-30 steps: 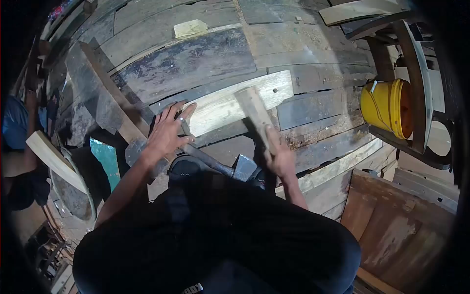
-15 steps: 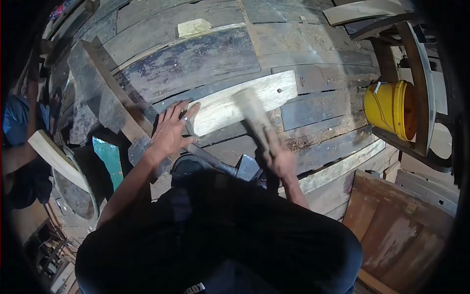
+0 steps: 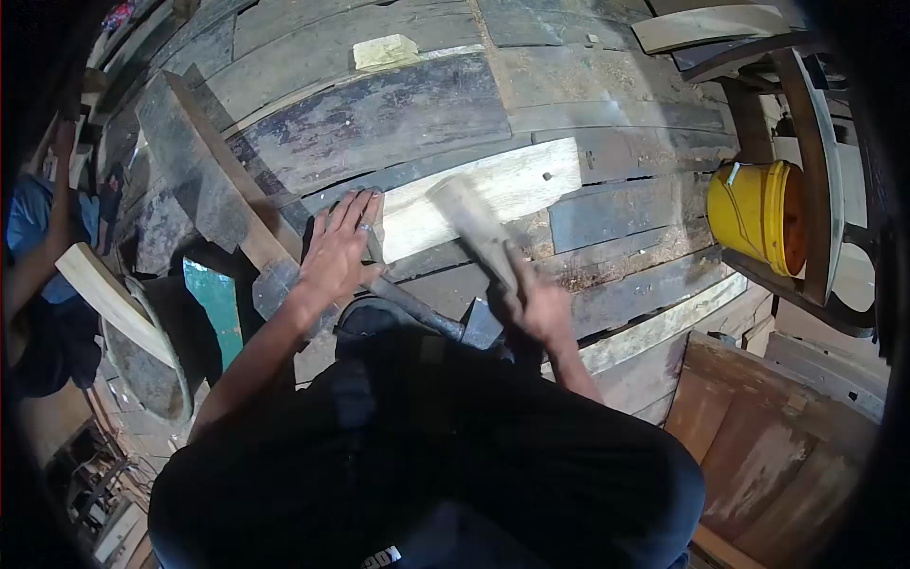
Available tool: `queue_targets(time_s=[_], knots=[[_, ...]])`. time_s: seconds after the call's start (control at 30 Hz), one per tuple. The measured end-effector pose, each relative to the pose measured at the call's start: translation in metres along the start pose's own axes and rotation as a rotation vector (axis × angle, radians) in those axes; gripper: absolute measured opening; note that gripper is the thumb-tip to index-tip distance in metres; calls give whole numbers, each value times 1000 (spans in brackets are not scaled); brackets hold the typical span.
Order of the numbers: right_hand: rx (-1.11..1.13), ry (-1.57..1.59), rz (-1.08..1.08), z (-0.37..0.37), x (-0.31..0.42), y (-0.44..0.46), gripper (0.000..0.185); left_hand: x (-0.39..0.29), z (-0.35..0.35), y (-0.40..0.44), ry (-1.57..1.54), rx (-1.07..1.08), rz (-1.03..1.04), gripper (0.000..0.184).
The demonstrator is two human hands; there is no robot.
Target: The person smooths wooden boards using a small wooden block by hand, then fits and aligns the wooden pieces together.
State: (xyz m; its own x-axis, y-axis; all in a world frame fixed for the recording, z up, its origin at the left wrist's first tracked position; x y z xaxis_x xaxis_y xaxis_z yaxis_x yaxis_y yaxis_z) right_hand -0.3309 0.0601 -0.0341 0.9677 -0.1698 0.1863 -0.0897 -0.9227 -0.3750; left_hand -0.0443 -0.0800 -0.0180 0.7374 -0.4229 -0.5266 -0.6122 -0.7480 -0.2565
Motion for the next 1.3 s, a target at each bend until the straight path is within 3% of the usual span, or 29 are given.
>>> queue_targets(time_s=[0.07, 0.13, 0.23, 0.37, 0.47, 0.5, 0.57, 0.67, 0.7, 0.77, 0.87, 0.9, 0.97, 1.1, 1.13, 1.2, 1.3], knots=[[12, -1, 82, -7, -25, 14, 81, 2, 0, 2, 18, -5, -12, 122], [-282, 208, 289, -42, -51, 17, 79, 2, 1, 2, 6, 4, 4, 121], [-229, 350, 375, -46, -37, 11, 77, 1, 3, -1, 10, 20, 5, 121], [-141, 17, -55, -14, 42, -15, 73, 2, 4, 2, -14, 72, -12, 121], [-34, -104, -86, -11, 45, -21, 74, 1, 2, 3, -33, 35, -4, 120], [-171, -79, -91, -19, 26, -14, 74, 2, 2, 3, -39, 37, -21, 119], [-207, -53, 111, -17, -31, 3, 73, 0, 0, 3, -51, 12, -7, 118], [-266, 111, 345, -55, -48, 17, 74, 5, -1, 3, -70, 3, -47, 117], [-230, 380, 396, -49, -40, 18, 75, 5, -2, 1, -75, 3, -48, 117], [-267, 213, 343, -31, -12, 18, 73, 5, -2, 3, -77, 19, -48, 117], [-309, 128, -188, -3, 64, -6, 69, 8, 0, 5, -68, -3, -48, 120], [-152, 32, -208, 9, 76, -11, 68, 9, -1, 4, -71, -27, -43, 121], [39, 5, -128, 15, 51, -5, 68, 9, -4, 4, -59, -1, -94, 121], [-323, 30, 146, -34, -34, 20, 72, 15, -7, 5, -123, -60, -106, 115], [-331, 21, 142, -42, -37, 27, 72, 16, -6, 6, -103, -44, -126, 114], [-391, 235, 337, -55, -62, 30, 72, 18, -4, 6, -101, -9, -164, 112], [-251, 268, 303, -33, -20, 26, 72, 17, -5, 7, -84, -9, -172, 112]])
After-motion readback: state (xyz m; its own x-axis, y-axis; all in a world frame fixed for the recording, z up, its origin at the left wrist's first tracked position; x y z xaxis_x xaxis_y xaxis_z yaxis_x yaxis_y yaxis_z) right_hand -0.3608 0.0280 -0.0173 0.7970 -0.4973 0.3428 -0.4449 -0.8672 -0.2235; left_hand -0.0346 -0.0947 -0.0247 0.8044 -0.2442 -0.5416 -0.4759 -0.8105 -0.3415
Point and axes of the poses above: each hand's wrist, its own y-axis towards the middle knuckle, its own z-axis out of the palm, x = y × z, the point moved 10 cm from there along y, towards the middle knuckle, and after that the axes turned 11 degrees about -y, right-handed, at the moved point
